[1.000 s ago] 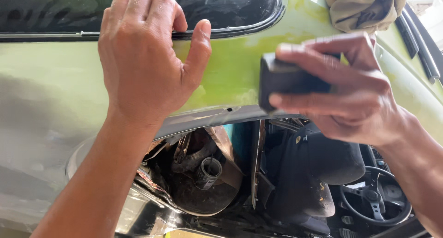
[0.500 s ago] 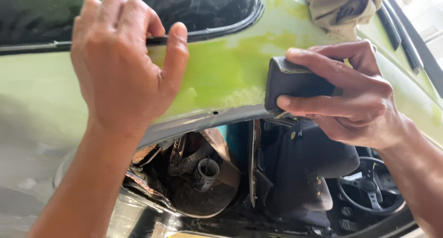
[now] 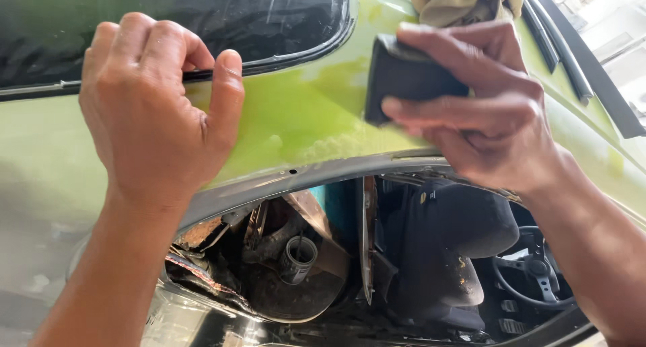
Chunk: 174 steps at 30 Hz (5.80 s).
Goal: The person sands the rear quarter panel of a lime green car using a sanding block. They repeatedly rub the surface near the rear window and wheel arch, occasionally pausing to wipe the area with a cloth.
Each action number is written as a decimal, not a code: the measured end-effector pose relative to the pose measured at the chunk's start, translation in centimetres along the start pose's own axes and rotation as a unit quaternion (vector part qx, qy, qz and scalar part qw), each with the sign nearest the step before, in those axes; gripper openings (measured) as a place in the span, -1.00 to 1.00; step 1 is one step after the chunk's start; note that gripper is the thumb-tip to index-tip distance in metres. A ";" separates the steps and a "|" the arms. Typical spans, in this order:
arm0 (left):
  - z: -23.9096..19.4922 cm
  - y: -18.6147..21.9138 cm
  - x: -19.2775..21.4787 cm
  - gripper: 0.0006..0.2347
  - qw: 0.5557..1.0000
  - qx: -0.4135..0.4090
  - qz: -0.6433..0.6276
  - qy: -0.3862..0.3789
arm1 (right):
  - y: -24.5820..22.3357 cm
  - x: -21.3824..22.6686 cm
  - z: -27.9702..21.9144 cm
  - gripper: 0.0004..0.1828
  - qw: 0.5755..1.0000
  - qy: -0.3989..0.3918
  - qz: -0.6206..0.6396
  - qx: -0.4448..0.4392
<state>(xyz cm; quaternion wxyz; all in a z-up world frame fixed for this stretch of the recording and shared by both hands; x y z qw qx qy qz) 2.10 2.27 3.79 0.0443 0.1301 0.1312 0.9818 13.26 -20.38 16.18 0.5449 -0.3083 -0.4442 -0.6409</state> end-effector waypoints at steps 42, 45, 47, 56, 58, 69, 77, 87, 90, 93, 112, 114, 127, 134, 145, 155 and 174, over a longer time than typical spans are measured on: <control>1.0 0.3 0.2 -0.75 0.999 0.034 0.012 -0.010 | -0.1 -0.7 1.1 -0.56 0.994 -0.050 0.094 -0.003; 0.7 0.1 0.3 -0.74 1.000 0.016 0.004 0.002 | -0.2 -0.7 3.8 -0.73 0.999 -0.002 0.028 -0.020; 0.9 0.4 0.2 -0.74 1.000 0.019 0.003 -0.003 | -1.1 -0.7 1.3 -0.59 0.999 -0.019 0.022 -0.017; 1.2 0.6 0.3 -0.75 1.000 0.021 -0.012 -0.007 | -1.5 -1.5 4.7 -0.72 1.000 -0.019 0.004 -0.003; 1.2 0.4 0.6 -0.76 0.999 0.028 -0.016 0.001 | -2.3 -1.3 3.4 -0.71 1.000 -0.018 0.001 0.003; 1.5 0.2 0.9 -0.73 0.999 0.039 -0.012 0.001 | -4.5 -2.8 2.7 -0.65 0.999 -0.053 0.011 0.005; 1.2 0.5 0.8 -0.72 1.000 0.021 -0.003 0.001 | -4.6 -3.6 5.9 -0.84 0.998 -0.049 0.035 0.018; 1.3 0.3 1.4 -0.73 0.999 0.024 -0.034 0.029 | -5.2 -3.9 6.9 -0.81 0.999 -0.021 0.017 0.031; 1.6 0.2 1.4 -0.72 0.999 0.033 -0.025 0.015 | -6.8 -3.5 3.6 -0.71 0.997 -0.061 0.005 0.046; 1.6 0.5 1.6 -0.69 0.998 0.036 -0.040 0.032 | -6.3 -4.3 7.0 -0.81 0.996 -0.046 -0.013 0.071; 1.8 -0.8 3.2 -0.63 0.989 0.059 -0.118 0.074 | -8.0 -5.5 7.3 -0.58 0.995 -0.068 0.008 0.073; 1.7 -0.5 3.0 -0.62 0.984 0.053 -0.153 0.079 | -7.6 -5.9 10.2 -0.88 0.997 -0.050 0.015 0.063; 0.8 -1.4 2.8 -0.61 0.958 0.178 -0.205 0.090 | -8.8 -7.0 8.9 -0.83 0.998 -0.036 0.021 0.044; 1.2 -1.6 3.3 -0.63 0.967 0.158 -0.179 0.089 | -8.6 -7.1 10.0 -0.77 0.995 -0.069 0.019 0.064; 1.1 -0.9 2.7 -0.69 0.977 0.126 -0.158 0.065 | -6.8 -5.7 8.4 -0.74 0.996 -0.066 0.053 0.007; 1.0 -1.0 2.5 -0.69 0.980 0.124 -0.141 0.061 | -4.7 -4.6 8.0 -0.73 0.999 -0.044 0.022 0.004; 1.4 -0.6 2.5 -0.70 0.987 0.100 -0.114 0.055 | -3.3 -3.0 7.6 -0.62 0.999 -0.030 0.034 0.011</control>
Point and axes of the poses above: each hand's wrist, its own z-axis towards the middle knuckle, its own x-axis out of the back of the hand, y = z × x, the point moved 6 cm from there along z, towards the middle knuckle, and after that the axes turned 6 degrees about -x, right-handed, at the moved point
